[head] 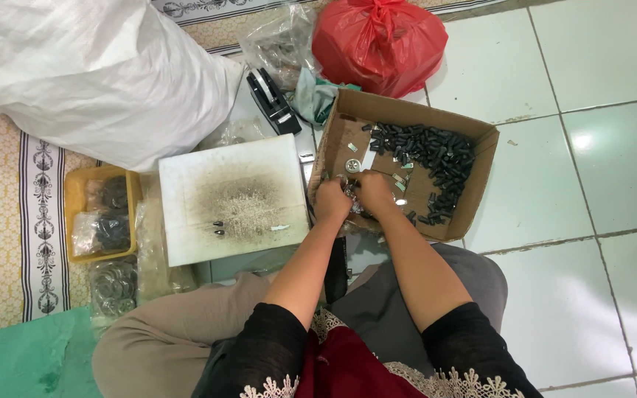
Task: Assembling small metal hinges by inserting pins and sorting them into a cardboard box
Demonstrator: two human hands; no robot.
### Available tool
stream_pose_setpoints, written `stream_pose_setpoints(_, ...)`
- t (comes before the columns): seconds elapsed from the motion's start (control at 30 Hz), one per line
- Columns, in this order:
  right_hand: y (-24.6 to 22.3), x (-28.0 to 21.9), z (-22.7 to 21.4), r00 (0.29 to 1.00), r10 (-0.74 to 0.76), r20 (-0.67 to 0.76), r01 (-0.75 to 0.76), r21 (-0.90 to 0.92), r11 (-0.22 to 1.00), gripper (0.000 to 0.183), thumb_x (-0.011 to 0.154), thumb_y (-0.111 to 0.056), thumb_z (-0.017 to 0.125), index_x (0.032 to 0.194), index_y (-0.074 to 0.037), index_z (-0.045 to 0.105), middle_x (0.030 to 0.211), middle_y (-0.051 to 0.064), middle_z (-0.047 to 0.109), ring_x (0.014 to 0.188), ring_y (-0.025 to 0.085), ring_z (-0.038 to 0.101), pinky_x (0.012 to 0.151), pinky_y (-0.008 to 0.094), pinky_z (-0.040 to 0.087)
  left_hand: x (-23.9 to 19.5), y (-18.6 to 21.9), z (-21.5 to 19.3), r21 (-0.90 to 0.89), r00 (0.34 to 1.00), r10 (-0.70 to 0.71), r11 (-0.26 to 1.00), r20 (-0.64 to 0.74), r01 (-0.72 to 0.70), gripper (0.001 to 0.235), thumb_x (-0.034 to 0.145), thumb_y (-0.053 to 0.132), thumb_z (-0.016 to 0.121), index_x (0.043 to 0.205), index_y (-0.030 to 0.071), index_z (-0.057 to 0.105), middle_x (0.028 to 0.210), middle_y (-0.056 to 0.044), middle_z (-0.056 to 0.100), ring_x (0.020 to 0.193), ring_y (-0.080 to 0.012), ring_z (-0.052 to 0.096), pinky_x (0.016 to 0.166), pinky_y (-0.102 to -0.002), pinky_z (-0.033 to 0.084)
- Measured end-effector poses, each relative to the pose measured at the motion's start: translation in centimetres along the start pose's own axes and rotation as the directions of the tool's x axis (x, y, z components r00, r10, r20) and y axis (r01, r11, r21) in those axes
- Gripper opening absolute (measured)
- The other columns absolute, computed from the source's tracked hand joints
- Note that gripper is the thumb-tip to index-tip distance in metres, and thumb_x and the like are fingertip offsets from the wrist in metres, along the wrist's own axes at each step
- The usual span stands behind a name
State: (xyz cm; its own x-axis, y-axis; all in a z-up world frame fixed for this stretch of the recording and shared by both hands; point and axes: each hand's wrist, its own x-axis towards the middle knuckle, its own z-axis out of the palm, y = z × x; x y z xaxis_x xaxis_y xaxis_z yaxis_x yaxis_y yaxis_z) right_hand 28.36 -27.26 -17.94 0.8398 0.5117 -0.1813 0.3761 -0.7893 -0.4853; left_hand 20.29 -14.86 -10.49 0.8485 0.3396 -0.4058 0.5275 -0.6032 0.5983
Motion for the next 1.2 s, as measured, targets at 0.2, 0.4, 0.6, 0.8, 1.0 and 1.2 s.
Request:
stream_pose_setpoints(0.2, -0.8, -1.1, -1.8, 0.959, 0.220, -0.177, -0.127, 0.426, 0.896, 0.032, 0.077, -0.019, 0.082, 0.108, -0.026, 0.080, 0.092, 0.010, 0.077, 0.092, 0.031, 0.075, 0.080, 0.041, 0.061, -2.9, 1.5, -2.2, -0.207, 0.866, 0.326, 0.882, -0.378, -0.422, 0.031, 0.086, -0.006, 0.071, 0.117, -0.006, 0.068, 0.105, -0.025, 0.065, 0.103, -0.0456, 0.069, 0.077, -0.048, 0.067)
stream_pose_setpoints(0.4, -7.6, -6.8, -8.7, 0.930, 0.357, -0.081, -0.149, 0.806, 0.573, 0.028, 0.078, -0.022, 0.088, 0.102, -0.010, 0.081, 0.084, 0.013, 0.077, 0.072, 0.017, 0.072, 0.068, 0.030, 0.059, -6.7, 1.7, -5.0, -0.229, 0.769, 0.423, 0.786, -0.479, -0.575, 0.024, 0.089, 0.005, 0.083, 0.109, -0.002, 0.073, 0.094, -0.019, 0.072, 0.088, -0.0363, 0.075, 0.066, -0.039, 0.069)
stream_pose_setpoints(0.6, -13.4, -11.7, -9.8, 0.968, 0.252, -0.007, -0.121, 0.864, 0.489, 0.029, 0.083, -0.017, 0.086, 0.105, 0.000, 0.078, 0.087, 0.020, 0.077, 0.077, 0.022, 0.072, 0.063, 0.039, 0.061, -11.2, -1.7, -6.4, -0.206, 0.709, 0.378, 0.781, -0.596, -0.590, 0.016, 0.086, -0.001, 0.083, 0.100, -0.001, 0.076, 0.085, -0.017, 0.074, 0.081, -0.0354, 0.076, 0.059, -0.038, 0.069)
stream_pose_setpoints(0.8, -14.6, -13.8, -6.6, 0.991, 0.125, 0.038, -0.094, 0.873, 0.478, 0.025, 0.079, -0.014, 0.088, 0.096, 0.001, 0.078, 0.079, 0.013, 0.074, 0.069, 0.016, 0.069, 0.065, 0.029, 0.061, -16.1, -5.8, -9.5, -0.297, 0.761, 0.325, 0.780, -0.561, -0.551, 0.015, 0.084, 0.002, 0.086, 0.098, 0.003, 0.079, 0.082, -0.016, 0.075, 0.074, -0.0334, 0.076, 0.055, -0.035, 0.065)
stream_pose_setpoints(1.0, -19.2, -17.2, -7.9, 0.995, -0.090, 0.037, 0.021, 0.823, 0.568, 0.014, 0.081, -0.009, 0.083, 0.092, -0.002, 0.079, 0.073, 0.013, 0.074, 0.061, 0.017, 0.073, 0.059, 0.030, 0.061, -19.7, -8.8, -11.7, -0.547, 0.897, 0.194, 0.735, -0.398, -0.402, 0.013, 0.080, 0.002, 0.087, 0.092, 0.006, 0.083, 0.079, -0.016, 0.078, 0.070, -0.0251, 0.077, 0.054, -0.030, 0.063)
stream_pose_setpoints(1.2, -21.9, -19.0, -8.3, 0.971, -0.236, -0.027, 0.108, 0.934, 0.339, 0.008, 0.089, 0.001, 0.073, 0.095, 0.006, 0.076, 0.074, 0.019, 0.072, 0.066, 0.021, 0.071, 0.064, 0.035, 0.061, -22.9, -10.0, -14.9, -0.897, 0.987, 0.107, 0.416, -0.117, -0.152, 0.021, 0.082, -0.005, 0.081, 0.102, -0.006, 0.079, 0.087, -0.023, 0.079, 0.070, -0.0184, 0.077, 0.064, -0.024, 0.065)
